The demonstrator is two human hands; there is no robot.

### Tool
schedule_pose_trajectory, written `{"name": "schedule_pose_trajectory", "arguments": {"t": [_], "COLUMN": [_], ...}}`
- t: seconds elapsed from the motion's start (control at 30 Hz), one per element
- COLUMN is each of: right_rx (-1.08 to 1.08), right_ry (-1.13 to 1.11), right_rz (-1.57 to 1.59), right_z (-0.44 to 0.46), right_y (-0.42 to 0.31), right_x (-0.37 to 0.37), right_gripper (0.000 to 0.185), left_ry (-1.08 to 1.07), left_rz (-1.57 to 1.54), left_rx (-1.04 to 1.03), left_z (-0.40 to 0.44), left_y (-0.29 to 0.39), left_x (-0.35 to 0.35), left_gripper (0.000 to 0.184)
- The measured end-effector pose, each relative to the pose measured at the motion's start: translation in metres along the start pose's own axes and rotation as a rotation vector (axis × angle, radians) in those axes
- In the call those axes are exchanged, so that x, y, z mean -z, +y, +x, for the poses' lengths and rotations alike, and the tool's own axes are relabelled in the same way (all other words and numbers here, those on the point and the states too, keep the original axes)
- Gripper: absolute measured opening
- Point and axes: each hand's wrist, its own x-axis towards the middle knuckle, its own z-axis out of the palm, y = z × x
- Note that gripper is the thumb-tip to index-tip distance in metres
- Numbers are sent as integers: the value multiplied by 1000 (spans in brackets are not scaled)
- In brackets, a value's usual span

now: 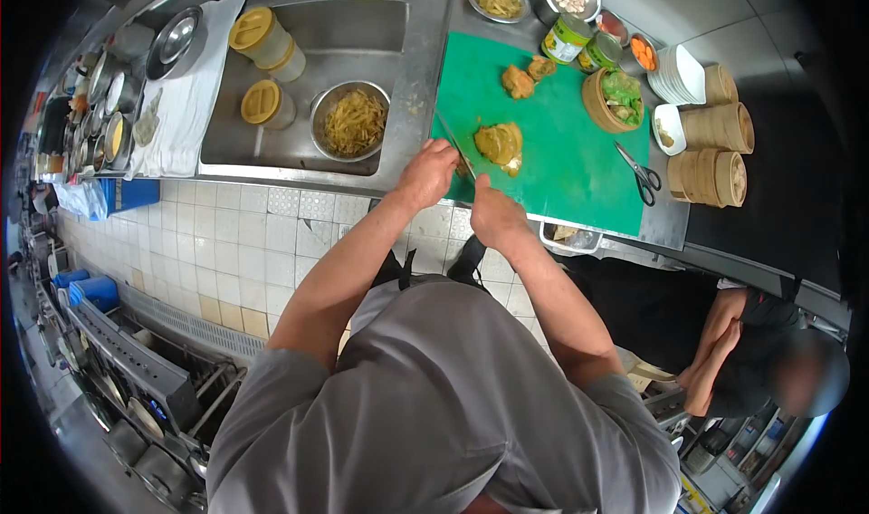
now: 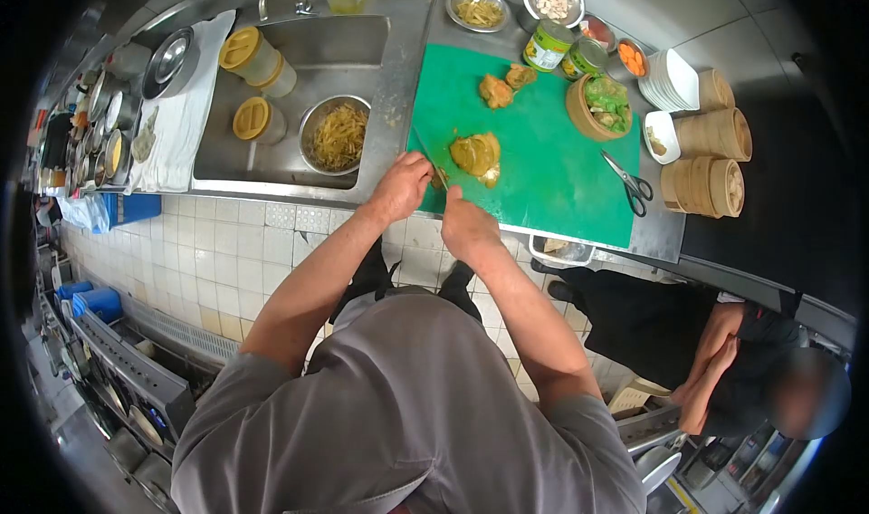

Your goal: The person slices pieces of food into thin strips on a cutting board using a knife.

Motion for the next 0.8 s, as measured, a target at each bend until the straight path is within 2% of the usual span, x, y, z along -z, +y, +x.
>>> {"name": "schedule_pose_trajectory", "arguments": {"t": [0.17,0.33,0.47,0.63,0.8], "right_rx": [-11,7,21,14,-14], "right_ry": [24,-5,58,6,24], "right_rz": [42,7,53,59,92], "right_z": [18,-5,20,8,14], "right_y": [-4,-8,0,-10,-10], "right_x": [-6,8,-20,12,-11], "right_gripper": [28,28,28,30,30], "left_ry": [-11,-8,-11,-43,-49], "left_rz": [34,4,1,11,0], "left_rx": [13,-1,21,23,18], "left_z": [0,0,0,-1,-3], "left_y": [0,0,0,-4,-8], "left_x": [1,2,2,3,0], "left_gripper": [7,7,7,13,16]}}
